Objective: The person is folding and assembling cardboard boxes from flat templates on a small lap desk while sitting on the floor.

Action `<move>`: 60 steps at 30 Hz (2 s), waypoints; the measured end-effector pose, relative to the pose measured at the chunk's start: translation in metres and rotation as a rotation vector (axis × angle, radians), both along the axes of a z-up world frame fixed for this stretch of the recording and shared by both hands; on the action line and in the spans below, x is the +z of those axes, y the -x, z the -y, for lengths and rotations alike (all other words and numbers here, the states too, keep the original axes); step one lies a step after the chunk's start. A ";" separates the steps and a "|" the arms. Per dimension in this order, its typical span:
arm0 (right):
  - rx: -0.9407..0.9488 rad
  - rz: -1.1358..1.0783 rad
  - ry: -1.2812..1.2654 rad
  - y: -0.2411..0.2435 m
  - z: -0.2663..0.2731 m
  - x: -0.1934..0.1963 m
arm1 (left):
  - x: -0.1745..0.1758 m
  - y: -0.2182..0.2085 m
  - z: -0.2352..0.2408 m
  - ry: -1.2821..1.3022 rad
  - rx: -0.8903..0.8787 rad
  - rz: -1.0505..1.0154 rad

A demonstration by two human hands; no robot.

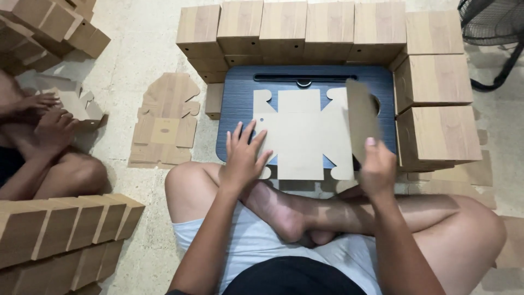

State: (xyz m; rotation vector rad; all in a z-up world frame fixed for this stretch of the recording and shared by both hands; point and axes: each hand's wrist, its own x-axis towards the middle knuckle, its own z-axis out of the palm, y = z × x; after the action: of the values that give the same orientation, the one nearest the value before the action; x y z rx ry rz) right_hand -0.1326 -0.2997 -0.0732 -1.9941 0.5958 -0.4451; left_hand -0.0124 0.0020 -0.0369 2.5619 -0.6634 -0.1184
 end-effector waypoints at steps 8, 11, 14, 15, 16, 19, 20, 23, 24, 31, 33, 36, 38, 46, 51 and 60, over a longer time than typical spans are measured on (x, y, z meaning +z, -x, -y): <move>0.223 0.095 0.049 -0.005 -0.042 0.066 | -0.015 -0.001 0.024 0.105 -0.064 -0.040; 0.404 0.071 0.462 -0.008 -0.088 0.082 | -0.014 -0.008 0.025 0.251 -0.014 -0.162; 0.443 -0.054 0.723 -0.018 -0.111 0.055 | 0.001 -0.011 0.024 0.394 0.045 -0.278; 0.445 -0.118 0.804 -0.020 -0.119 0.047 | 0.007 -0.011 0.024 0.450 0.074 -0.318; 0.445 -0.118 0.804 -0.020 -0.122 0.045 | -0.002 -0.012 0.026 0.450 0.074 -0.319; 0.485 -0.156 0.831 -0.021 -0.128 0.042 | -0.009 -0.009 0.036 0.292 0.047 0.021; 0.505 -0.181 0.846 -0.021 -0.128 0.043 | 0.003 -0.002 0.042 0.162 -0.009 0.112; 0.576 -0.241 0.839 -0.020 -0.118 0.048 | 0.010 0.003 0.060 0.081 -0.118 0.074; 0.628 -0.275 0.816 -0.019 -0.114 0.049 | 0.008 0.002 0.065 0.127 -0.169 -0.053; 0.881 -0.587 0.719 -0.003 -0.076 0.063 | -0.003 0.012 0.079 -0.116 -0.123 -0.038; 0.818 -0.585 0.693 -0.008 -0.075 0.067 | -0.004 0.012 0.076 -0.126 -0.143 0.009; 0.659 -0.448 0.740 -0.036 -0.067 0.042 | -0.008 0.012 0.075 -0.122 -0.143 0.015; 0.617 -0.425 0.718 -0.052 -0.065 0.042 | -0.014 0.012 0.075 -0.122 -0.144 0.038; 0.566 -0.413 0.715 -0.050 -0.062 0.036 | -0.007 0.012 0.073 -0.126 -0.144 0.045; 0.630 -0.415 0.610 -0.021 -0.048 0.039 | -0.003 0.012 0.074 -0.093 -0.134 0.025; 0.476 -0.204 0.501 -0.022 -0.040 0.026 | -0.020 0.023 0.054 -0.043 0.020 0.135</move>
State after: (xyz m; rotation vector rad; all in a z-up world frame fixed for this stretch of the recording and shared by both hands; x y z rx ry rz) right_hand -0.1110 -0.2598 -0.0470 -2.5871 0.1126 -0.0974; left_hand -0.0359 -0.0522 -0.0565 2.6347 -0.6920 0.0474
